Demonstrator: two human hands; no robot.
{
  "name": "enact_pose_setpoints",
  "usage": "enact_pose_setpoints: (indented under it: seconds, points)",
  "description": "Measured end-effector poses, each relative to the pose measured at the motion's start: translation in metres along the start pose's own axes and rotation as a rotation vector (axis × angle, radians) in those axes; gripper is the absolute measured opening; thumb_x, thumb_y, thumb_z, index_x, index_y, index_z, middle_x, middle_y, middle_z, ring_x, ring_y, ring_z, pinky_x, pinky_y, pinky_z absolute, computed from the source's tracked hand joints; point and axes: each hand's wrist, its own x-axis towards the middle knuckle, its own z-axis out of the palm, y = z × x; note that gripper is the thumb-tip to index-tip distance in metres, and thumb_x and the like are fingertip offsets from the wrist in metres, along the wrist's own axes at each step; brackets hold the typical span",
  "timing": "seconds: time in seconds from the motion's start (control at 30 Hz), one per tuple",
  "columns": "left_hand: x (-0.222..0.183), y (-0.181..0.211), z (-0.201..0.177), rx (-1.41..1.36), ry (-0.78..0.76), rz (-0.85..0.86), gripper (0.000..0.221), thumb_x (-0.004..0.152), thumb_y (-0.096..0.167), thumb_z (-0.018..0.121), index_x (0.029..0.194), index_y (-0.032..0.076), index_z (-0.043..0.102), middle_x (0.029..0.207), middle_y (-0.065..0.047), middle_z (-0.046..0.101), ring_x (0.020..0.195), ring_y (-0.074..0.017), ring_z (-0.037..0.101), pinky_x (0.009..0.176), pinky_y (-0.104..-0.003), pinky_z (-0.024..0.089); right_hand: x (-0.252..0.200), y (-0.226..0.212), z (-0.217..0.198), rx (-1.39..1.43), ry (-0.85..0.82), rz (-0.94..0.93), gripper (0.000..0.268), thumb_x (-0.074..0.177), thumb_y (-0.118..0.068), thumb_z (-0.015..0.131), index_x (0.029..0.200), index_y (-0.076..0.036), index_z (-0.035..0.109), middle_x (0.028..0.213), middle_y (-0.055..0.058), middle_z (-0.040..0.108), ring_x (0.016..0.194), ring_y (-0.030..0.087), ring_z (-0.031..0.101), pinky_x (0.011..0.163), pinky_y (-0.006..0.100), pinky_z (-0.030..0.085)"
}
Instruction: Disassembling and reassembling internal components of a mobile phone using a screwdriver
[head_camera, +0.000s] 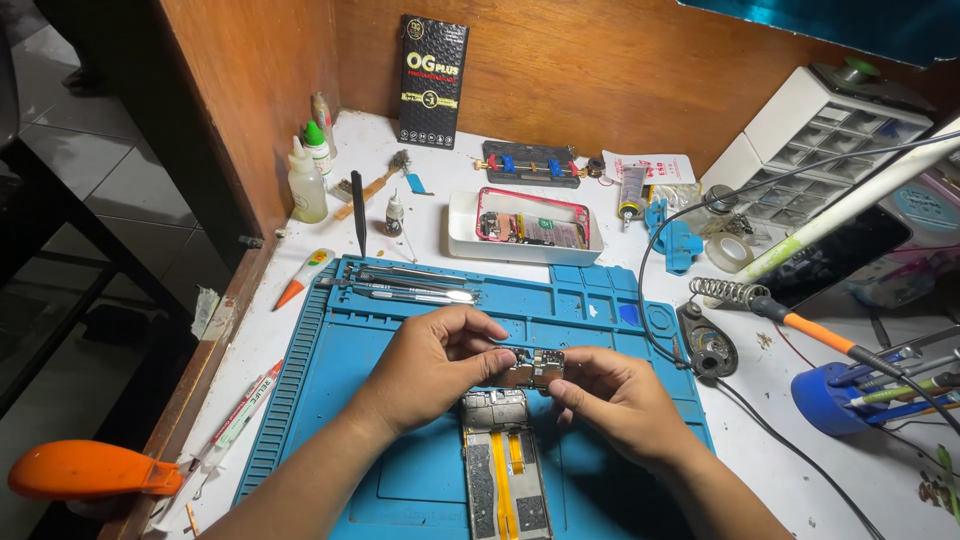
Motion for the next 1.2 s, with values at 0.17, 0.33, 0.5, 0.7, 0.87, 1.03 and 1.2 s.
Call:
enact_pose_setpoints:
  seconds: [0.17, 0.33, 0.5, 0.7, 0.87, 1.03, 1.2]
  points:
    - [-0.004, 0.008, 0.0, -0.003, -0.071, -0.008, 0.038, 0.081, 0.021, 0.079, 0.115, 0.007, 0.073, 0.1, -0.01, 0.081, 0.093, -0.0143, 0.077, 0.081, -0.026, 0.064, -0.001, -0.015, 0.005, 0.108, 0.059, 0.035, 0.02, 0.088, -0.003, 0.074, 0.105, 0.006, 0.073, 0.09, 0.014, 0.074, 0.064, 0.021, 0.064, 0.055, 0.034, 0.059]
    - [-0.008, 0.013, 0.001, 0.13, -0.146, 0.03, 0.04, 0.092, 0.032, 0.065, 0.126, 0.013, 0.07, 0.116, -0.005, 0.076, 0.102, -0.013, 0.072, 0.082, -0.028, 0.068, -0.002, -0.018, 0.004, 0.185, 0.098, 0.023, 0.017, 0.088, -0.003, 0.072, 0.101, 0.008, 0.071, 0.096, 0.019, 0.076, 0.059, 0.024, 0.06, 0.052, 0.037, 0.057]
    - [-0.011, 0.004, 0.002, 0.267, -0.237, 0.474, 0.043, 0.091, 0.001, 0.066, 0.132, 0.015, 0.065, 0.119, -0.008, 0.064, 0.102, -0.0197, 0.07, 0.092, -0.031, 0.061, -0.004, -0.017, 0.003, 0.176, 0.026, 0.094, 0.035, 0.091, -0.013, 0.069, 0.12, 0.008, 0.072, 0.084, 0.011, 0.067, 0.064, 0.02, 0.059, 0.055, 0.036, 0.057]
    - [-0.01, 0.001, 0.003, 0.394, -0.22, 0.656, 0.026, 0.085, 0.0, 0.069, 0.103, 0.018, 0.075, 0.109, -0.005, 0.063, 0.101, -0.0193, 0.068, 0.092, -0.03, 0.052, -0.004, -0.017, 0.007, 0.227, -0.172, 0.225, 0.051, 0.093, -0.017, 0.067, 0.141, 0.0, 0.064, 0.087, 0.012, 0.069, 0.068, 0.02, 0.061, 0.062, 0.037, 0.059]
    - [-0.01, 0.008, 0.005, 0.375, -0.11, 0.372, 0.013, 0.089, 0.025, 0.074, 0.096, 0.014, 0.076, 0.092, 0.002, 0.077, 0.088, -0.0109, 0.07, 0.082, -0.026, 0.054, -0.004, -0.004, 0.007, -0.01, -0.028, 0.112, 0.041, 0.096, -0.013, 0.062, 0.134, 0.001, 0.066, 0.089, 0.013, 0.072, 0.069, 0.019, 0.068, 0.061, 0.031, 0.063]
    - [-0.008, 0.004, 0.007, 0.304, -0.127, 0.105, 0.014, 0.084, 0.027, 0.08, 0.091, 0.015, 0.08, 0.085, 0.005, 0.079, 0.08, -0.0048, 0.069, 0.081, -0.023, 0.056, -0.007, -0.004, 0.005, 0.031, -0.083, -0.035, 0.038, 0.094, -0.008, 0.067, 0.13, 0.003, 0.064, 0.095, 0.015, 0.071, 0.072, 0.022, 0.07, 0.063, 0.032, 0.063]
    - [-0.011, 0.014, 0.011, 0.396, -0.182, -0.067, 0.036, 0.075, 0.037, 0.084, 0.107, 0.02, 0.083, 0.087, 0.005, 0.079, 0.084, -0.0033, 0.071, 0.083, -0.019, 0.056, -0.006, -0.016, 0.012, -0.023, 0.007, 0.016, 0.02, 0.091, -0.011, 0.072, 0.105, 0.004, 0.073, 0.075, 0.014, 0.073, 0.058, 0.021, 0.07, 0.06, 0.03, 0.061]
